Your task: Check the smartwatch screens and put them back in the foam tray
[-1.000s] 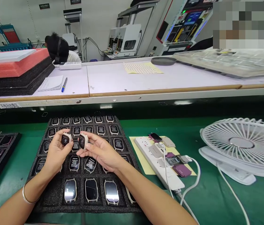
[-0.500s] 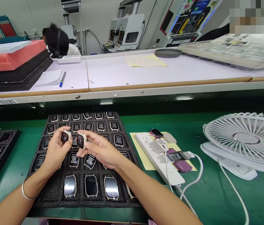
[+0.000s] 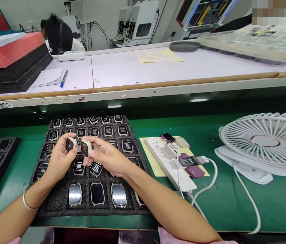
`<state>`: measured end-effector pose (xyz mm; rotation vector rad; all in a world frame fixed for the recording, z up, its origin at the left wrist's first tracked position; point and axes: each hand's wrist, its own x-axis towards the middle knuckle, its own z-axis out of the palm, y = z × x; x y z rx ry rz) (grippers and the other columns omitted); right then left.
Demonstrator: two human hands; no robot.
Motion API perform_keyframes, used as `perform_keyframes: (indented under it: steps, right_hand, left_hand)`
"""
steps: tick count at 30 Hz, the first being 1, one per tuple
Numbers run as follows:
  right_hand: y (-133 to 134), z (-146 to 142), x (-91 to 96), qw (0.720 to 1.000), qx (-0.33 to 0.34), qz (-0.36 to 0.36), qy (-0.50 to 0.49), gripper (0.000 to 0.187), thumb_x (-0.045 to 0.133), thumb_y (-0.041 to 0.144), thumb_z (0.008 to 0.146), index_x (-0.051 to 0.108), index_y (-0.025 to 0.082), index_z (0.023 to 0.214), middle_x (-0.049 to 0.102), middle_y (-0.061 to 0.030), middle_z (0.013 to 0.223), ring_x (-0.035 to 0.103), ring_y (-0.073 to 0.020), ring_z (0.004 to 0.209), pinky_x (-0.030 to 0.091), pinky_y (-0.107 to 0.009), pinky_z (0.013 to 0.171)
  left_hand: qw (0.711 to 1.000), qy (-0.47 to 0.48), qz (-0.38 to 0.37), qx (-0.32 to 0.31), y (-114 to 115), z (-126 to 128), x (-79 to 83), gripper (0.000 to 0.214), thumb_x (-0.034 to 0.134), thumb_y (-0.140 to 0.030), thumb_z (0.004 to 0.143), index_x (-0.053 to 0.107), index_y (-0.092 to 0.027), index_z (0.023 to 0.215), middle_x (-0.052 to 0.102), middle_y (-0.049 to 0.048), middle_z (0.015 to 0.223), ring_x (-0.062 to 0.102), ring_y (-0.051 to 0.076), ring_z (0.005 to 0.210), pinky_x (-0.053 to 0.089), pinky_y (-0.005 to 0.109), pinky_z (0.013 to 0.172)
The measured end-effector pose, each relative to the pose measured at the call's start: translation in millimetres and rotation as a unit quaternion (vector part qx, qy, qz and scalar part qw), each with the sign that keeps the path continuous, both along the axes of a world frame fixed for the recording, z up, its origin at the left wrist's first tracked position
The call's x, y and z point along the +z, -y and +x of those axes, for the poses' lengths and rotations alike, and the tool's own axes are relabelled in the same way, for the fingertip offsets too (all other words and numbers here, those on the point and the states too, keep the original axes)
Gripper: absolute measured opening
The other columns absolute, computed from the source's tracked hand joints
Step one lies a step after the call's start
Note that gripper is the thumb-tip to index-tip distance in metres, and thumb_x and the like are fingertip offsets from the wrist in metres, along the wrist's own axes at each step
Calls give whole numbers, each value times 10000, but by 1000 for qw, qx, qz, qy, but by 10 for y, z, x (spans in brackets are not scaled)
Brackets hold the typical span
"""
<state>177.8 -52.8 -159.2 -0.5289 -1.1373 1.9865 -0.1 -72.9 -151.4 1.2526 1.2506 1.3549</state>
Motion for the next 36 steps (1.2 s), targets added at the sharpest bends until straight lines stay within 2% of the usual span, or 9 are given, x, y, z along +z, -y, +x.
perform_keyframes:
  steps: [4, 9, 14, 19, 25, 31, 36]
  right_hand:
    - [27, 3, 15, 1000, 2, 7, -2, 473, 803, 368, 828, 638, 231, 1250, 692, -29, 980, 675, -132, 690, 524, -295, 686]
    - [37, 3, 3, 1000, 7, 4, 6, 481, 778, 396, 847, 624, 238, 1275, 691, -33, 937, 676, -156, 732, 513, -309, 701]
    - [25, 11, 9, 1000, -6, 2, -3, 466, 806, 392, 821, 644, 241, 1231, 683, -17, 919, 673, -151, 720, 512, -309, 707]
    - [10, 16, -9, 1000, -2, 3, -27, 492, 797, 362, 844, 615, 214, 1276, 679, -14, 875, 677, -149, 744, 517, -294, 711]
    - [18, 18, 5, 1000, 1, 8, -23, 444, 792, 357, 847, 639, 238, 1246, 663, -54, 1114, 667, -130, 731, 528, -297, 709]
    - [21, 25, 6, 1000, 7, 6, -24, 455, 768, 363, 871, 624, 240, 1284, 684, -34, 958, 662, -139, 755, 525, -288, 718]
    - [22, 16, 5, 999, 4, 4, -36, 411, 792, 341, 852, 656, 254, 1231, 672, -34, 1080, 670, -119, 727, 532, -282, 710]
  left_hand:
    - [1000, 8, 0, -7, 22, 14, 46, 362, 684, -183, 721, 602, -221, 1072, 567, -26, 797, 534, 138, 719, 455, 260, 719]
    - [999, 33, -3, -14, 33, 35, 85, 378, 695, -192, 700, 582, -220, 1060, 552, -33, 768, 543, 140, 718, 469, 265, 727]
    - [999, 25, -10, -20, 36, 26, 62, 379, 674, -192, 713, 572, -212, 1077, 550, -31, 772, 532, 132, 722, 467, 258, 724]
    - [999, 19, -2, -27, 29, 17, 30, 405, 676, -203, 715, 558, -207, 1102, 557, -27, 804, 554, 135, 751, 467, 259, 716]
    - [999, 17, 3, -42, 27, 5, 8, 393, 668, -188, 728, 566, -210, 1107, 556, -33, 798, 566, 132, 761, 486, 268, 742]
    - [999, 31, -3, -37, 33, 9, 15, 418, 684, -194, 724, 562, -212, 1123, 562, -31, 815, 581, 136, 802, 484, 252, 741]
    - [999, 25, -2, -35, 27, 8, 6, 408, 689, -201, 714, 577, -208, 1106, 564, -28, 821, 564, 138, 788, 496, 279, 784]
